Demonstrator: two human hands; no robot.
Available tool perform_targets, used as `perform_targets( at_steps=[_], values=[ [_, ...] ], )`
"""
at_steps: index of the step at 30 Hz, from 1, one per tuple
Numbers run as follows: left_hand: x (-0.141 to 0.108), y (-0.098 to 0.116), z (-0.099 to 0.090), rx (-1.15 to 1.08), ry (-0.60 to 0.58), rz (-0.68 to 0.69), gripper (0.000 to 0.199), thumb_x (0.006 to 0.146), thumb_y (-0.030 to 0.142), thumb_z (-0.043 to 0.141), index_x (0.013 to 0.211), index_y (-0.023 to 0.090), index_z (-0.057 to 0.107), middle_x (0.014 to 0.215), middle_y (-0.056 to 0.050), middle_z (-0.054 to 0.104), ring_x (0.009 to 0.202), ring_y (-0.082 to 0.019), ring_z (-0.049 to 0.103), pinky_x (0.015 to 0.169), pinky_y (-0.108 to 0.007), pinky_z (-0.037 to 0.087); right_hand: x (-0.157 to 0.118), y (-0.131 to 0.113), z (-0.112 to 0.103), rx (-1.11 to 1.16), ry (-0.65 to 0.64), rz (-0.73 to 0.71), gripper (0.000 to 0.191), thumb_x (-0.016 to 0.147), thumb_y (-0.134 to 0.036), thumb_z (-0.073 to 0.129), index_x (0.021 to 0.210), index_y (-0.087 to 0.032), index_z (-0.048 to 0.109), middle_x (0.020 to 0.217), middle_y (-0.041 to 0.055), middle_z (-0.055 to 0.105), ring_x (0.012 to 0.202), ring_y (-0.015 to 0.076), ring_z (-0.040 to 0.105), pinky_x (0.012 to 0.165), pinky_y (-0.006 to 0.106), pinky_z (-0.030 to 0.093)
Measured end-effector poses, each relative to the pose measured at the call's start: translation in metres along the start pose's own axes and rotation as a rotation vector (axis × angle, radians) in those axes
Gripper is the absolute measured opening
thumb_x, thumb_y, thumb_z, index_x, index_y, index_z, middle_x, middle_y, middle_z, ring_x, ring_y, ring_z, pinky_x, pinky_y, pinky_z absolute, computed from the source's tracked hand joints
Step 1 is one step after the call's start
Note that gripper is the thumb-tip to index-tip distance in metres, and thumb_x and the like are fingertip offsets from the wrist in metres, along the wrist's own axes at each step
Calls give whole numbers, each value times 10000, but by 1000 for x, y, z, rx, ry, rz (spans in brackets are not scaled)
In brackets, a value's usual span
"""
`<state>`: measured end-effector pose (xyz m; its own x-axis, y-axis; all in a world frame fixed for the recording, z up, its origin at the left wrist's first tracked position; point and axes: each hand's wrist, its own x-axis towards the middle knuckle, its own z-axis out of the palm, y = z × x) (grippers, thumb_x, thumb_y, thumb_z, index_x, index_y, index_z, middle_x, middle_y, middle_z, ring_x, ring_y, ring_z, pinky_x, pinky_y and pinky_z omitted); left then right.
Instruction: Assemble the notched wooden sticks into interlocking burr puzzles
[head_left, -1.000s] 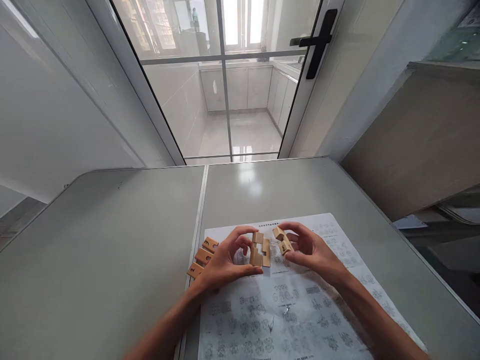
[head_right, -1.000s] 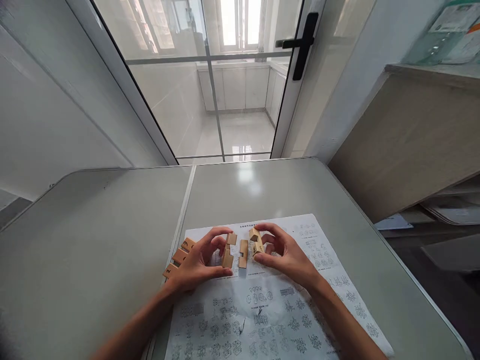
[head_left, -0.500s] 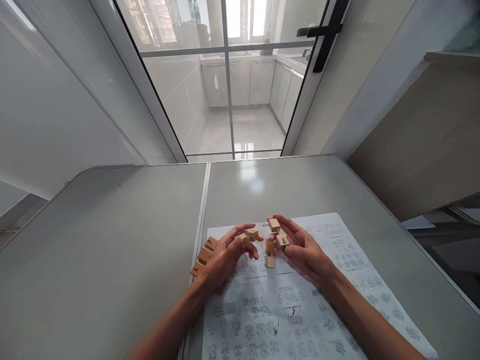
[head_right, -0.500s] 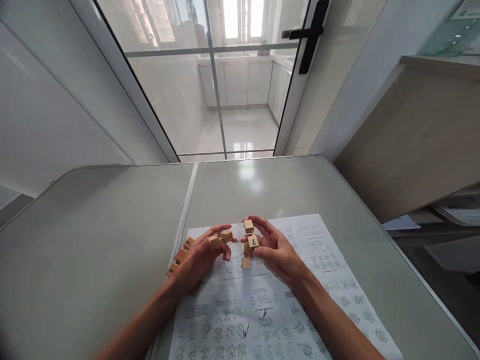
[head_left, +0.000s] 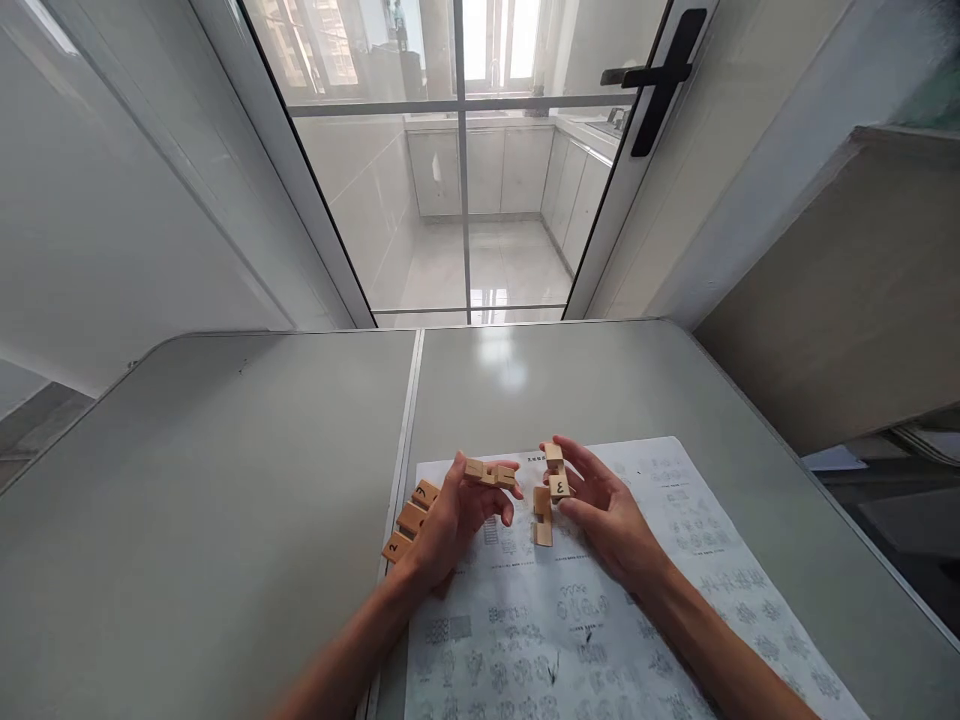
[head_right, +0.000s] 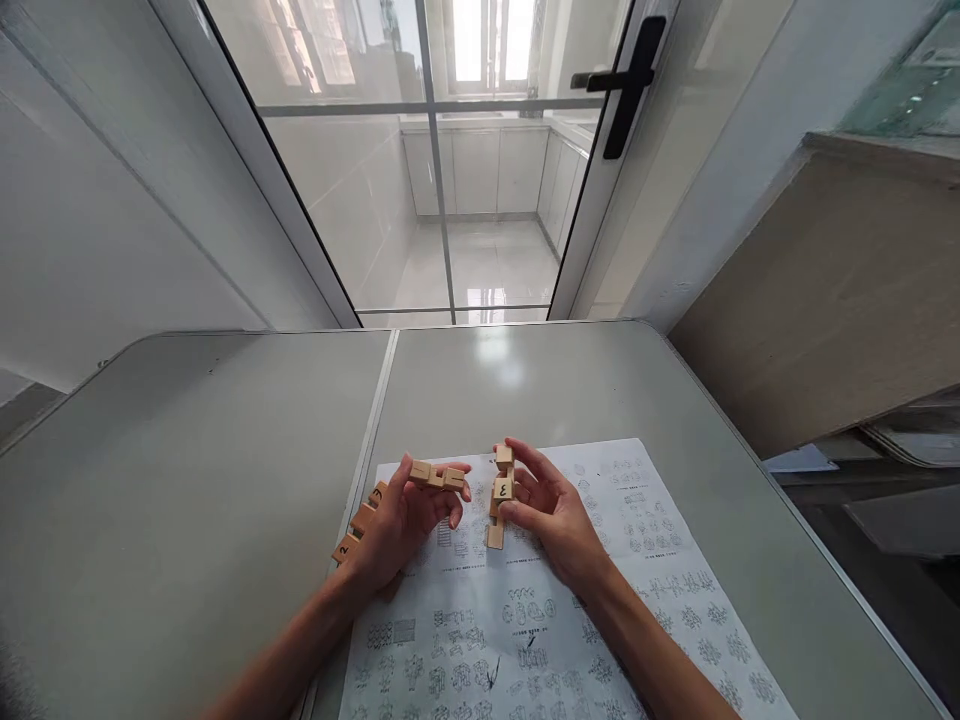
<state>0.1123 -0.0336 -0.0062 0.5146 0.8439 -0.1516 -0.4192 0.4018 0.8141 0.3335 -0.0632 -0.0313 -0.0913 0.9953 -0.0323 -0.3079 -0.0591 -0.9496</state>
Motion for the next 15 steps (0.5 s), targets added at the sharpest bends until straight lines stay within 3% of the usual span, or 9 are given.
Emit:
perform_targets(
  at_steps=[8,15],
  values=[
    [-8,-8,-5,194,-19,-17,698,1074,683,450,1489,151,628,1261,-166,738,942,-226,664,997,-422,499,-14,0,18,-494,9,-305,621,889,-277,846,1455,-344,599,1431,97,674,1237,312,677,1072,505,579],
    [-13,3,2,598,-39,27,686,1055,724,435,1443,218,689,1419,-125,710,1252,-313,651,1162,-463,470,-20,0,27,-646,-19,-524,697,909,-156,770,1528,-368,528,1477,98,651,1401,343,614,1161,590,539]
  ],
)
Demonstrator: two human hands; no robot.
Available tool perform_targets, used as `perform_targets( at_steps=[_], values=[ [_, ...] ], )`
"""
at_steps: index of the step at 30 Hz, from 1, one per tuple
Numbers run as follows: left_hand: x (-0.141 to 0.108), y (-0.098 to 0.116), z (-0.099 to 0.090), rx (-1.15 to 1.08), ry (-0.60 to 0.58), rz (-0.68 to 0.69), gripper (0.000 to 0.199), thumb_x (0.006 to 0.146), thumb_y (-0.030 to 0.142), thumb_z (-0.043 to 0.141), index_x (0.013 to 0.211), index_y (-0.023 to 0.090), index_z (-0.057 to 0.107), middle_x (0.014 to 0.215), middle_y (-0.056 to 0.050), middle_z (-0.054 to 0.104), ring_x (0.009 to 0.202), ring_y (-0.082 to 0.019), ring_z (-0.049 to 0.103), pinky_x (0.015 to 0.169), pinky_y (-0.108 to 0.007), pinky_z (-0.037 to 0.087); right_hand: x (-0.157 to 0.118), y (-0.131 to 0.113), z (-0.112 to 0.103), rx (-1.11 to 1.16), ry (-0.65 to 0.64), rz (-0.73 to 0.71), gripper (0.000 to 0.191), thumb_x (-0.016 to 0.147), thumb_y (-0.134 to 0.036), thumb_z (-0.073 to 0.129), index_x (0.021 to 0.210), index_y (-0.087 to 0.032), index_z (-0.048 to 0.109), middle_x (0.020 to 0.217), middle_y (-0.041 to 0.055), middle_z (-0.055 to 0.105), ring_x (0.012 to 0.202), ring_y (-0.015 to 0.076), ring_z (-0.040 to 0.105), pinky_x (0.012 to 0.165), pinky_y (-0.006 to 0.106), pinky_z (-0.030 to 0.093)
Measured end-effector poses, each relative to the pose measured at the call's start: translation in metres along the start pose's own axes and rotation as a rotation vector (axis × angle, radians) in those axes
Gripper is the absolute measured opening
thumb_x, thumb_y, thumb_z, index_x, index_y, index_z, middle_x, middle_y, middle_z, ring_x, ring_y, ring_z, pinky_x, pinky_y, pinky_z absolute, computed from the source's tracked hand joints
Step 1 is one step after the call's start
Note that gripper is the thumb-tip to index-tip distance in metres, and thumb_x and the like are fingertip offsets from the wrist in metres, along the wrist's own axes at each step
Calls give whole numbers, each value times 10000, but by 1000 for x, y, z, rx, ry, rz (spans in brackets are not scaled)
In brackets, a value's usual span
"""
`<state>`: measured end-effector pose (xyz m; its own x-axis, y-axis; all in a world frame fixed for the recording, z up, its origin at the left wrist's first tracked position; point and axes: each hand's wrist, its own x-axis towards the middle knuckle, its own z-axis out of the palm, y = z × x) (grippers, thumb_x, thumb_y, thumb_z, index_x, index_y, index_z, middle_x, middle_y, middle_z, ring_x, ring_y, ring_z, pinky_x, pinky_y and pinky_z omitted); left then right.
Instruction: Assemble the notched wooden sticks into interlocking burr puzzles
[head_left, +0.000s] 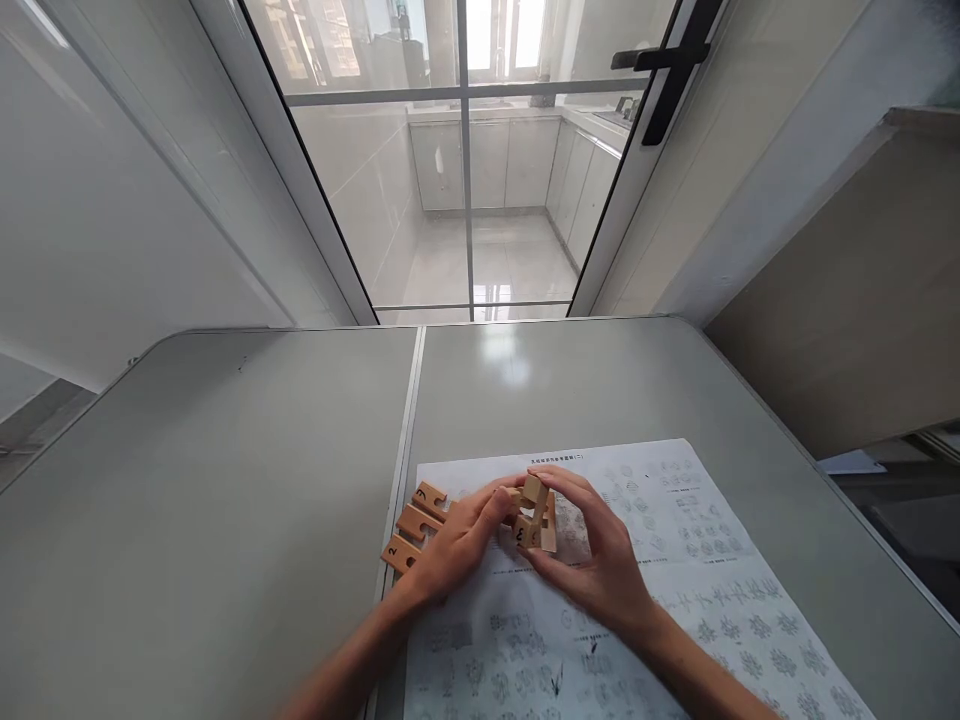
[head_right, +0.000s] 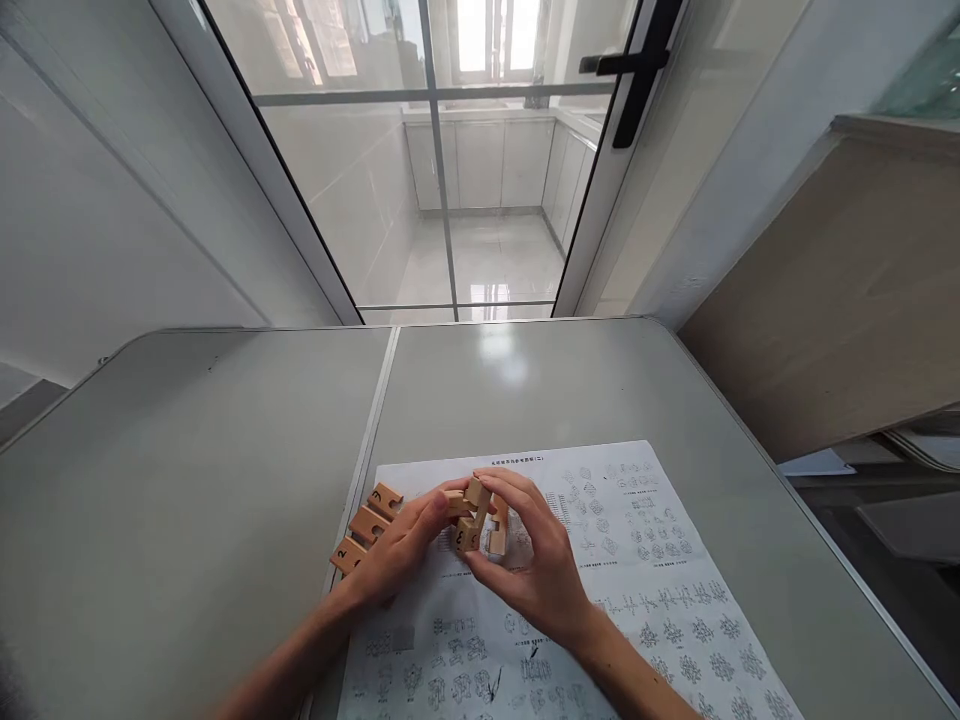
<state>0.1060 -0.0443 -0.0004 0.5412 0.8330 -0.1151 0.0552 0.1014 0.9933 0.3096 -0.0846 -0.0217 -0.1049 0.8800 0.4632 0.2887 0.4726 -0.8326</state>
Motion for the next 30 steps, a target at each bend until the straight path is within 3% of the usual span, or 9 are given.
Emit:
perform_targets(
  at_steps=[9,14,20,30],
  values=[
    [1,5,3,78,-66,42,698,1084,706,353,1377,196,729,1303,-122,766,1271,-314,658,1164,-443,461,2,0,-4,-28,-17,-71,729,910,-125,749,1556,-360,504,1502,103,643,1417,345,611,1163,597,553],
    [-1,8,3,88,-99,32,710,1096,696,309,1277,184,766,1188,-118,782,1208,-307,663,1120,-439,479,2,0,-5,-40,-43,-49,732,906,-122,738,1560,-351,500,1487,110,652,1385,345,634,1135,587,578],
    [-5,11,7,164,-81,-4,717,1090,714,297,1151,167,757,1075,-99,771,972,-254,661,938,-373,523,1,-1,-4,-53,-50,-86,733,912,-126,735,1567,-359,502,1477,101,667,1382,341,638,1118,565,594],
    [-6,6,8,249,-72,9,696,1100,695,249,1021,172,701,1002,-95,711,932,-252,622,939,-382,508,3,-2,-5,-95,-36,-126,727,923,-140,768,1569,-363,520,1455,97,686,1348,333,662,1080,555,611]
  ],
)
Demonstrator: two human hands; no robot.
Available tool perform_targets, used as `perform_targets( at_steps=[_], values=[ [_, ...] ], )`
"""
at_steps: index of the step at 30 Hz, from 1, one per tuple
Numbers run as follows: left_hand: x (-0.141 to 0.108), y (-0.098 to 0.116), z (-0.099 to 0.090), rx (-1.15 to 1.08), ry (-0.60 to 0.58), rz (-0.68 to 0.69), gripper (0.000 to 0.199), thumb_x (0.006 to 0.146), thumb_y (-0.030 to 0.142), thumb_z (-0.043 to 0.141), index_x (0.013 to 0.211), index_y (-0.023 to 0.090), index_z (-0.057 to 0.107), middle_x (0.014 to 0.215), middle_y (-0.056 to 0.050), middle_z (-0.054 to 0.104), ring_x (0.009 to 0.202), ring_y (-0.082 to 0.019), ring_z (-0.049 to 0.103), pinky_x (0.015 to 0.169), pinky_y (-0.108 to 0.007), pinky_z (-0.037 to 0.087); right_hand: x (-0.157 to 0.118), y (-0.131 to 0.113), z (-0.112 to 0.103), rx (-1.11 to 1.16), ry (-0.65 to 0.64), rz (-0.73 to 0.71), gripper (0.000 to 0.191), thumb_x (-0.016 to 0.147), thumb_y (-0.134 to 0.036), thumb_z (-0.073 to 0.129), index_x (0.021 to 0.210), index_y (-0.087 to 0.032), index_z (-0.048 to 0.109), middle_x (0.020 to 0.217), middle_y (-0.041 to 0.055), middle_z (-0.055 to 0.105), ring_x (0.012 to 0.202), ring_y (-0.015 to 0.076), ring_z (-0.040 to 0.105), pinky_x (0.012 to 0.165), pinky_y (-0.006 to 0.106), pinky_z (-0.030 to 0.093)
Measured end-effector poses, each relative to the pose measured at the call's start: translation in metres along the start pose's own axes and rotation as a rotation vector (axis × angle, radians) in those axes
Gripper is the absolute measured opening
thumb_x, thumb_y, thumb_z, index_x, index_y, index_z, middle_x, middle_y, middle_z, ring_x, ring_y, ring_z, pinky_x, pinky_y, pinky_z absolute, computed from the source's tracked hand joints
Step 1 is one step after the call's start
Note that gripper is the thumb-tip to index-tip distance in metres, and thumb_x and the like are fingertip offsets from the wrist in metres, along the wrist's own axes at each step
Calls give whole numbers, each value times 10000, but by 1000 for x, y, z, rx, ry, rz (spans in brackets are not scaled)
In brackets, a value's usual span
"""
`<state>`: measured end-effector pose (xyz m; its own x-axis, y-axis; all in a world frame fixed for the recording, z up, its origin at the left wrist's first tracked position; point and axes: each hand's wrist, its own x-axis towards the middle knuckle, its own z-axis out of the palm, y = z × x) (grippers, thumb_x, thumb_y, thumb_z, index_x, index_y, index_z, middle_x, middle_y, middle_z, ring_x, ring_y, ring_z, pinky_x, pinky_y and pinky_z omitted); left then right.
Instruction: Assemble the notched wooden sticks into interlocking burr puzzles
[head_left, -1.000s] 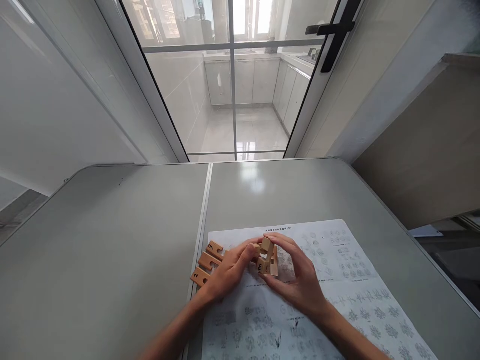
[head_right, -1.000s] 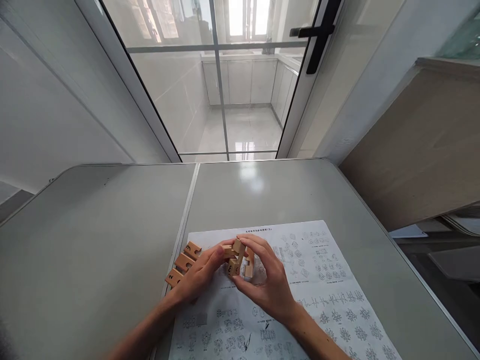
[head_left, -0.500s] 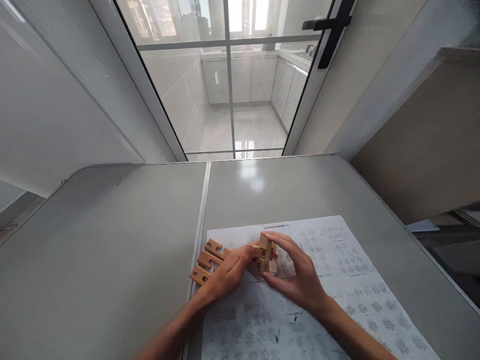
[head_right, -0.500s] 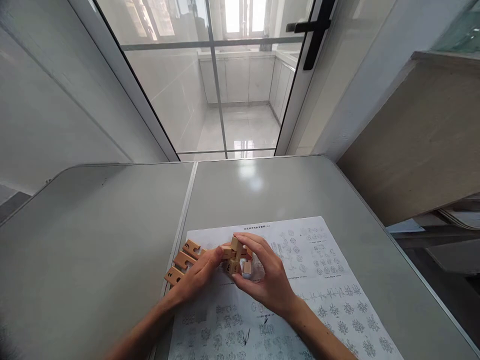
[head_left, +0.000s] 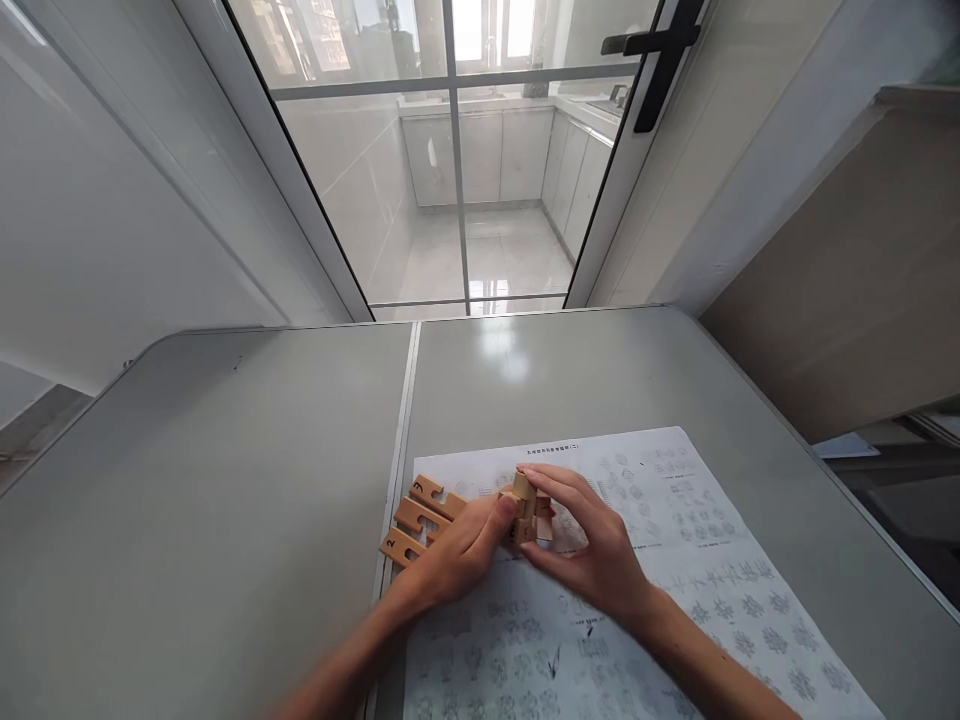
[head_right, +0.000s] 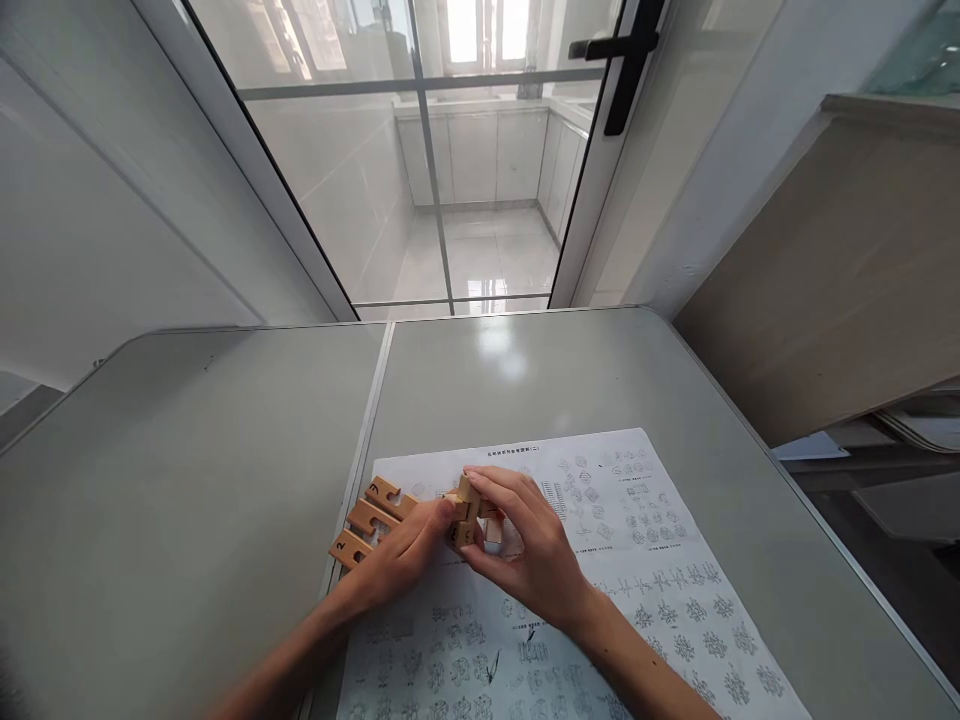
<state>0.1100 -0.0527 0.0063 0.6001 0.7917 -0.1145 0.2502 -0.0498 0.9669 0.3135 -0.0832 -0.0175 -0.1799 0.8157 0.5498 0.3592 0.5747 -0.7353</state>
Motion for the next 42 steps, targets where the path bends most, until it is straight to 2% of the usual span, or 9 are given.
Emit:
perform_targets(
  at_steps=[3,9,16,31,35,42],
  values=[
    [1,-2,0,33,-22,15,703,1106,685,209,1017,176,685,1019,-96,698,942,-249,614,945,-378,498,0,0,0,-18,1,-15,727,927,-141,769,1571,-366,521,1448,102,690,1333,336,673,1049,561,627],
    [3,-3,1,38,-44,57,649,1125,641,214,1138,175,666,1092,-99,694,942,-239,595,945,-372,486,1,1,-1,-48,11,-52,756,924,-110,774,1584,-374,515,1427,101,701,1305,328,690,1021,538,643],
    [2,-2,0,43,-80,62,625,1139,607,202,1210,170,642,1168,-100,698,985,-235,596,977,-374,479,-1,4,0,-38,20,-94,697,946,-113,779,1571,-306,539,1426,138,698,1308,324,686,1000,516,660],
    [1,-1,4,106,-27,87,597,1140,590,214,1130,180,648,1050,-95,686,928,-228,596,926,-367,504,-5,1,2,-71,52,-111,711,962,-91,756,1607,-296,537,1453,135,702,1316,328,710,1030,486,677],
    [1,0,4,113,-74,126,598,1145,573,208,1101,181,657,1017,-91,679,932,-227,596,927,-361,501,-5,1,3,-78,46,-114,721,960,-90,764,1608,-308,534,1442,131,707,1303,320,719,1038,482,674],
    [0,-7,3,66,-70,67,673,1116,658,177,962,176,622,992,-104,688,906,-238,619,884,-376,512,-7,3,5,11,12,-53,690,968,-102,751,1589,-295,521,1487,131,672,1358,302,683,1071,460,656]
  ],
)
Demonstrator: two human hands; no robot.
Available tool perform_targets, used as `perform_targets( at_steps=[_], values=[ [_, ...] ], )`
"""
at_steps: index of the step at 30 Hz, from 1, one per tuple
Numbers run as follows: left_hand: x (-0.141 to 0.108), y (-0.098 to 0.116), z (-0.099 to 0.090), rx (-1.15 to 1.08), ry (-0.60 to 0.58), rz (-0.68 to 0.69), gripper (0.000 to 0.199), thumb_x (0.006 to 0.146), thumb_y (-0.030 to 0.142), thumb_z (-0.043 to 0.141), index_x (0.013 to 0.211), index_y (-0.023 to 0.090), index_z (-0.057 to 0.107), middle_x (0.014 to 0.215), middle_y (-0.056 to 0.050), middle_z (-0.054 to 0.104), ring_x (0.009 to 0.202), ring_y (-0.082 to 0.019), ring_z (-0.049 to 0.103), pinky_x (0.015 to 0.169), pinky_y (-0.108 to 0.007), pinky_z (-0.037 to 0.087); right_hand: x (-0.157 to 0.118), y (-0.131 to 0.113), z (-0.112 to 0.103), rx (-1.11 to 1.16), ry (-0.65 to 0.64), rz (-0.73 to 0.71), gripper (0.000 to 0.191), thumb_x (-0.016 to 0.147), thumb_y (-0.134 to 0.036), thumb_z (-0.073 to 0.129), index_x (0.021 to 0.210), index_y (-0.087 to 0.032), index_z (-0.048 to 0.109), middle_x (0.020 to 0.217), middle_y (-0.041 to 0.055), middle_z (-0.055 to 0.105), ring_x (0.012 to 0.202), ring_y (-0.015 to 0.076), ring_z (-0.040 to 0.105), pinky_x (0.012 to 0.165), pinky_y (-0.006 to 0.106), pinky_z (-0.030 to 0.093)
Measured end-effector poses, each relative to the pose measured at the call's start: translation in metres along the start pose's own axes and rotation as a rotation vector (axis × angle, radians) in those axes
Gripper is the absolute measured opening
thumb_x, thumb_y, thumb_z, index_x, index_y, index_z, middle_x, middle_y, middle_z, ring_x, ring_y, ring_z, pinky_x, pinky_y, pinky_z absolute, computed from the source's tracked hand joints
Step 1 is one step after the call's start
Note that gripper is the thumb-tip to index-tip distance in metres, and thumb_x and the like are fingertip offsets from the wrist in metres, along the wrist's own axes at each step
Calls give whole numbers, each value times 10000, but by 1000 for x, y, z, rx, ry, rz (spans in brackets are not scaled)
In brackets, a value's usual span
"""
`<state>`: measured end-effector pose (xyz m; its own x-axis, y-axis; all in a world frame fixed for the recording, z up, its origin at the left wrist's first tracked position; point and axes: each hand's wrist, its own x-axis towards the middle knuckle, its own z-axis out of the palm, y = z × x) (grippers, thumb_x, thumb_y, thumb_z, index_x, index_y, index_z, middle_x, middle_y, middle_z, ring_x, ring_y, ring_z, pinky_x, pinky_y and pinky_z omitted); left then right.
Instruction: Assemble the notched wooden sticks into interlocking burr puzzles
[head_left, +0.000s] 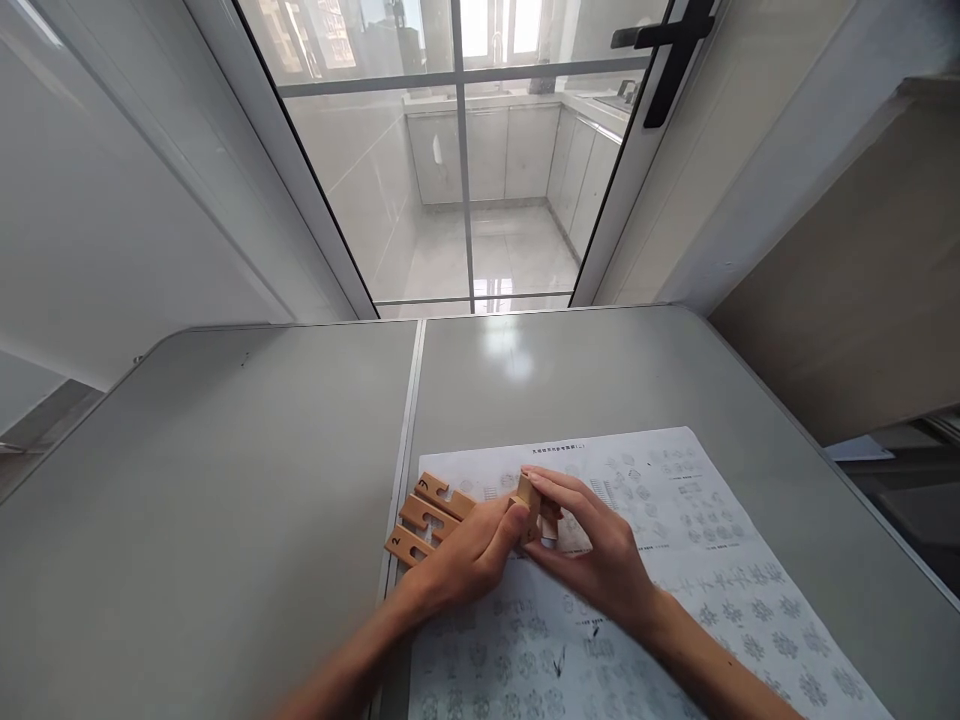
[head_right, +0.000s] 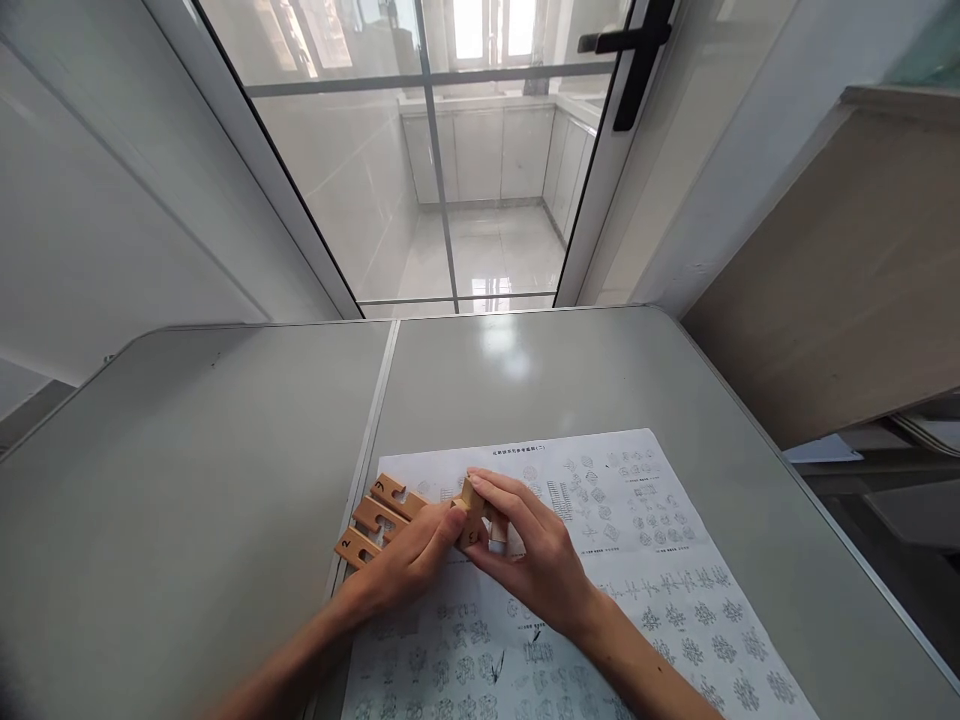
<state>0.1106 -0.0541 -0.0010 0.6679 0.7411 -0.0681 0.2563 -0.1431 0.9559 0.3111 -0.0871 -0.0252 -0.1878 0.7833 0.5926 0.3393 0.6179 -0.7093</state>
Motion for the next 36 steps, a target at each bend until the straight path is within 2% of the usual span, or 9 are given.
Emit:
perform_targets(
  at_steps=[7,11,14,17,19,23,27,31,36],
  values=[
    [2,11,-3,-104,-18,11,695,1116,665,227,1015,170,704,1012,-99,732,924,-234,642,924,-374,518,3,-4,2,-19,21,-14,718,964,-93,743,1604,-300,491,1477,136,666,1341,309,684,1008,455,674],
    [4,14,-2,-161,-25,18,568,1088,649,433,985,165,713,978,-79,727,885,-211,647,886,-344,524,5,-6,5,-39,38,-14,715,963,-108,736,1602,-298,479,1451,147,654,1301,308,688,974,454,671],
    [4,11,0,-190,24,-15,527,1088,629,455,1003,166,691,948,-69,714,874,-200,651,865,-331,527,4,-5,4,-41,17,16,695,966,-165,752,1590,-290,472,1434,152,638,1318,322,662,1031,498,638],
    [3,6,1,-218,126,-55,535,1084,658,433,1043,166,640,912,-61,702,847,-193,652,841,-330,521,3,-2,1,-37,18,69,668,964,-251,767,1561,-276,471,1408,151,633,1314,337,644,1056,530,612],
    [4,3,2,-234,206,-77,531,1081,671,426,1053,168,593,812,-31,675,771,-175,626,812,-327,505,3,1,-1,-44,48,108,598,975,-272,743,1518,-276,494,1363,136,648,1273,331,651,1048,531,604],
    [6,0,2,-306,277,-96,501,1070,686,441,1039,192,514,688,33,610,576,-122,467,630,-289,411,5,4,-3,-84,72,197,389,1020,-256,656,1397,-273,566,1294,116,666,1179,308,665,1009,497,591],
    [7,1,-2,-261,325,-108,500,1011,685,577,887,205,520,657,55,522,604,-119,459,623,-274,388,7,9,-3,-140,65,302,203,1053,-289,611,1252,-255,634,1203,109,678,1106,298,663,929,461,583],
    [4,1,-5,-191,362,-115,546,965,679,657,755,188,542,677,29,530,675,-134,526,653,-270,404,6,14,-3,-236,22,359,182,1020,-332,666,1177,-242,667,1045,88,676,981,289,651,825,429,554],
    [1,1,-3,-396,287,-134,547,1022,696,552,987,159,654,674,25,599,513,-117,561,577,-277,454,4,13,-1,-366,-63,367,92,968,-320,707,984,-234,679,801,32,669,756,245,612,724,392,476]
  ],
)
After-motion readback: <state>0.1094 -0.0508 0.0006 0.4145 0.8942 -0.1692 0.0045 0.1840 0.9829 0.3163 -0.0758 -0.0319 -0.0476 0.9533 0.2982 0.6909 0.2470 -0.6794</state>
